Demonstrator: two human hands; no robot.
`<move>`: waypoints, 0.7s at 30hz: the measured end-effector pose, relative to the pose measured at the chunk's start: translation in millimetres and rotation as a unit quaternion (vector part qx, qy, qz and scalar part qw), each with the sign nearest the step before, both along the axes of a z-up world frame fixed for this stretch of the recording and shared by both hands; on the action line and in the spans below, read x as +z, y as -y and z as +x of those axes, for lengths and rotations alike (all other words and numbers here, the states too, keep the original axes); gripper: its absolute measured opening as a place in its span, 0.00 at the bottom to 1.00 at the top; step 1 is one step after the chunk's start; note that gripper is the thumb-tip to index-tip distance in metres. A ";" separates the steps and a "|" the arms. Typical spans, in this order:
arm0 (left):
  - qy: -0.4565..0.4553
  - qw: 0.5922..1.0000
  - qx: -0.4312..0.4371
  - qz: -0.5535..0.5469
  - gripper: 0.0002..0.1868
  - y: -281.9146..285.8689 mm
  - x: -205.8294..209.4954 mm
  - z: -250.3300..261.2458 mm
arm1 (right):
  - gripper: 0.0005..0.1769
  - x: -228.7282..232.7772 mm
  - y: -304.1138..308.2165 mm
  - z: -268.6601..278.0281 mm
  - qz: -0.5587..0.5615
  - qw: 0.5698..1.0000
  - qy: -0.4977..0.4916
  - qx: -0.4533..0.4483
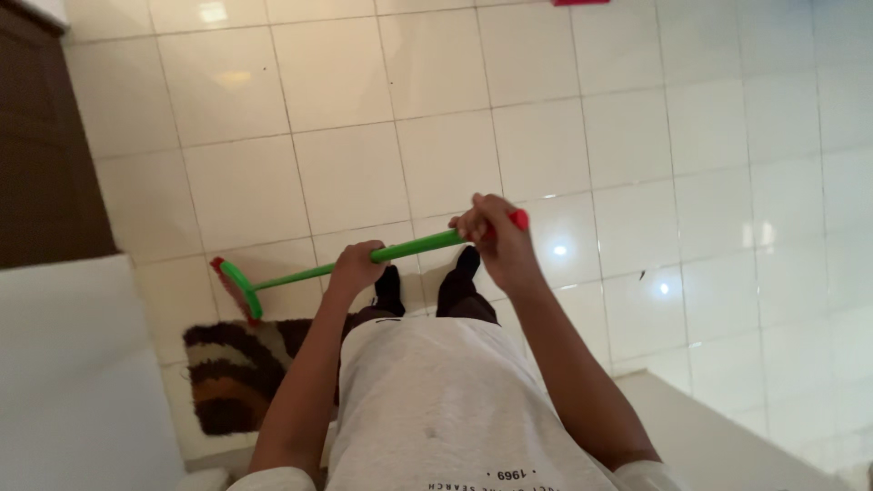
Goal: The person sweeps a tiled floor using a broom with a green handle, moving dust and a brown mat across the tiles.
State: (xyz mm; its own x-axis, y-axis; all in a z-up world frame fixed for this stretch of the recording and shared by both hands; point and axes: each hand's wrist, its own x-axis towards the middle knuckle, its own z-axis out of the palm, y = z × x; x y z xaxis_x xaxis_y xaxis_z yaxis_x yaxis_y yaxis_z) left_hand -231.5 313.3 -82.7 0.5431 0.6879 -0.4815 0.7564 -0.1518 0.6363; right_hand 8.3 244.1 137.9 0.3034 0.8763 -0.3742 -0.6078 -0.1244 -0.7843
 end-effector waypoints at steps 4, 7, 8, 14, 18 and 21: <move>-0.033 0.997 0.071 -0.015 0.13 15.7 -10.5 29.7 | 0.28 1.5 9.4 19.5 0.012 0.993 0.058 0.106; 0.058 0.989 0.132 -0.030 0.12 30.8 4.6 76.4 | 0.23 21.1 10.9 55.9 -0.044 0.987 0.119 0.095; 0.121 0.982 0.145 -0.011 0.11 35.5 12.4 94.9 | 0.23 31.6 10.5 72.2 -0.044 0.987 0.120 0.100; 0.268 0.954 0.124 0.047 0.08 47.6 63.0 214.5 | 0.23 112.3 18.8 149.7 0.061 0.967 0.190 0.159; 0.333 0.937 0.102 -0.018 0.10 59.5 99.3 279.6 | 0.16 161.0 41.0 178.1 0.024 0.916 0.365 0.162; 0.413 0.906 0.086 -0.022 0.08 63.5 117.9 313.3 | 0.11 173.0 58.3 178.5 0.033 0.887 0.435 0.152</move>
State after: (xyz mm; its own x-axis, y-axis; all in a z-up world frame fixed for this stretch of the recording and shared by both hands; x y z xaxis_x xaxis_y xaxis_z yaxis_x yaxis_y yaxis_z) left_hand 81.8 249.8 35.2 0.6172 0.7868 0.0105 0.0295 -0.0365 0.9989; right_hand 186.8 185.8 310.9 0.1979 0.9785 -0.0588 0.2841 -0.1147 -0.9519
